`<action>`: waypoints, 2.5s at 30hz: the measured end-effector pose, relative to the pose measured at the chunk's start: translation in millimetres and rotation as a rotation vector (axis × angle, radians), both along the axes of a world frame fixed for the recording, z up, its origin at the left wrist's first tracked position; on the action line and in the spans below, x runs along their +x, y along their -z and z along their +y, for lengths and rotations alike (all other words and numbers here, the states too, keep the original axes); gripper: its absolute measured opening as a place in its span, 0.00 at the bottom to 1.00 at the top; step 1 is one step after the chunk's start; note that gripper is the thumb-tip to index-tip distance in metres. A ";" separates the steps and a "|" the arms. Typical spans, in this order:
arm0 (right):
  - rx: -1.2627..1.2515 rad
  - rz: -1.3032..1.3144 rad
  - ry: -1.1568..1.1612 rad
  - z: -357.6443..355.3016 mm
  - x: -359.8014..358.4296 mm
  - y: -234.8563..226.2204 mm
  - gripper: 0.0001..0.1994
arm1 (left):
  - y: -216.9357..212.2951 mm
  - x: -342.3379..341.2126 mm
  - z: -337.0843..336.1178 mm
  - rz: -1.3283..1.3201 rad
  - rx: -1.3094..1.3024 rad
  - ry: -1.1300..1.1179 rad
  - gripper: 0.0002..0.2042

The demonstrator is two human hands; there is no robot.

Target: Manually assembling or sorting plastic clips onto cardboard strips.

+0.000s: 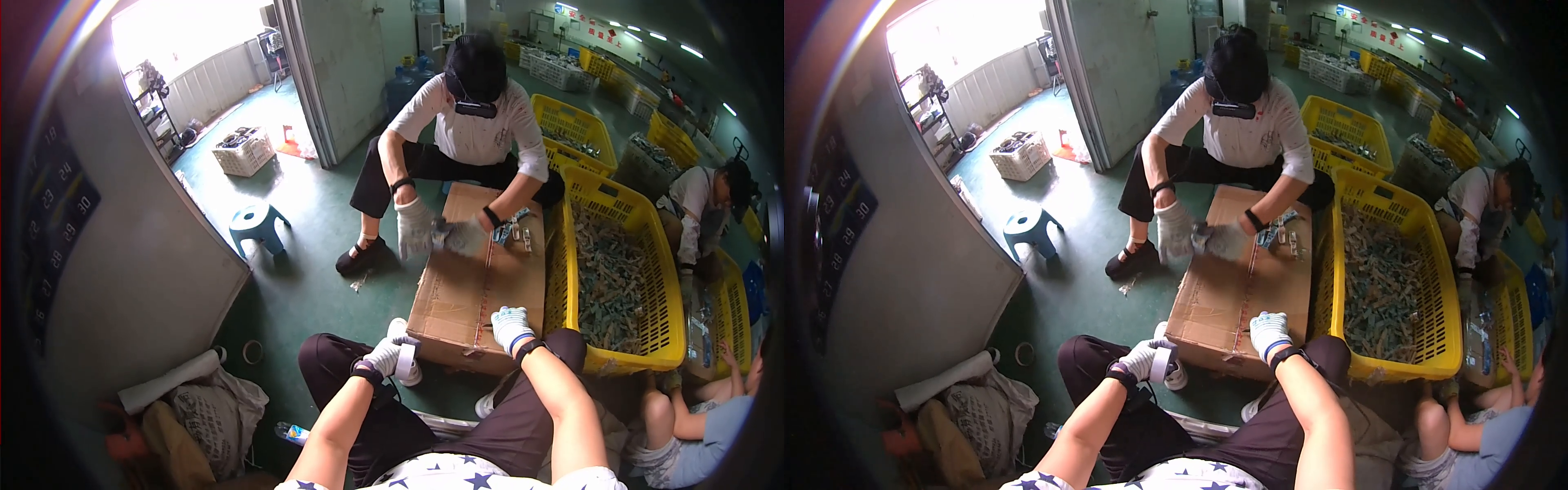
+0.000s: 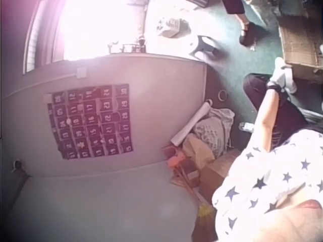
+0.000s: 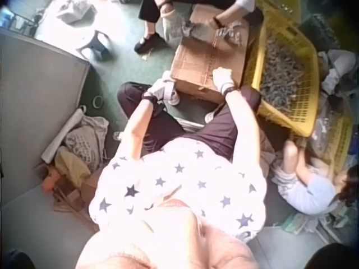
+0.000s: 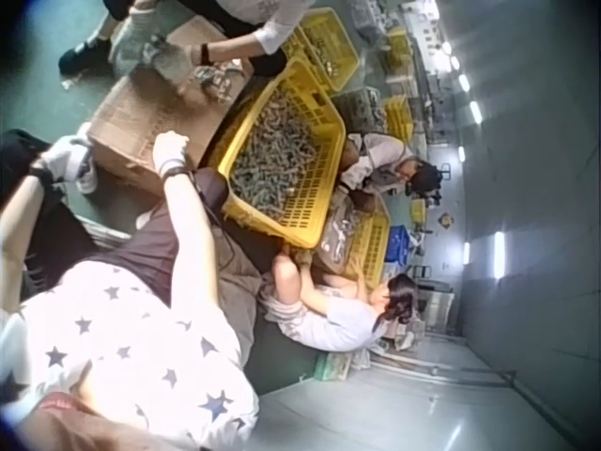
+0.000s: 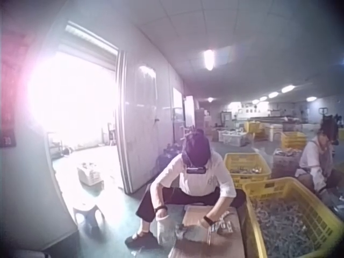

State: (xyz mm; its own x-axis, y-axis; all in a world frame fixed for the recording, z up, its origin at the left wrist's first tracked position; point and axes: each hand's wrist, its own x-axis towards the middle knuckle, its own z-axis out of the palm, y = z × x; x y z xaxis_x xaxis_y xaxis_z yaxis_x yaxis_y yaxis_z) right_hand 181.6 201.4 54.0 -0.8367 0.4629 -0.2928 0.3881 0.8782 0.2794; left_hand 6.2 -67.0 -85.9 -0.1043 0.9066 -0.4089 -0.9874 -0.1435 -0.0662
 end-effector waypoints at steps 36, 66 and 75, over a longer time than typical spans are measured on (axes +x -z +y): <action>-0.284 0.028 -0.361 -101.6 -80.4 1.5 0.12 | -59.9 28.4 19.2 0.943 -0.319 0.067 0.06; -0.265 0.644 0.037 7.0 4.2 -21.2 0.27 | -136.4 33.9 16.2 1.019 -0.349 0.112 0.18; -1.913 0.716 0.176 -75.3 -7.0 -32.8 0.19 | -201.8 31.4 52.4 1.084 -0.119 0.177 0.23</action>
State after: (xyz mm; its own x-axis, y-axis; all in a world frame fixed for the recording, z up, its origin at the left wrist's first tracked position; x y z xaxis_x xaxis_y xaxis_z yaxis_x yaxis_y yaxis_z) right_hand 174.6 126.0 86.8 -0.9887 0.1013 -0.1105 0.0831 -0.2434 -0.9664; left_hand 37.6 -14.6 115.9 -0.3330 0.9049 -0.2652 -0.5210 0.0578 0.8516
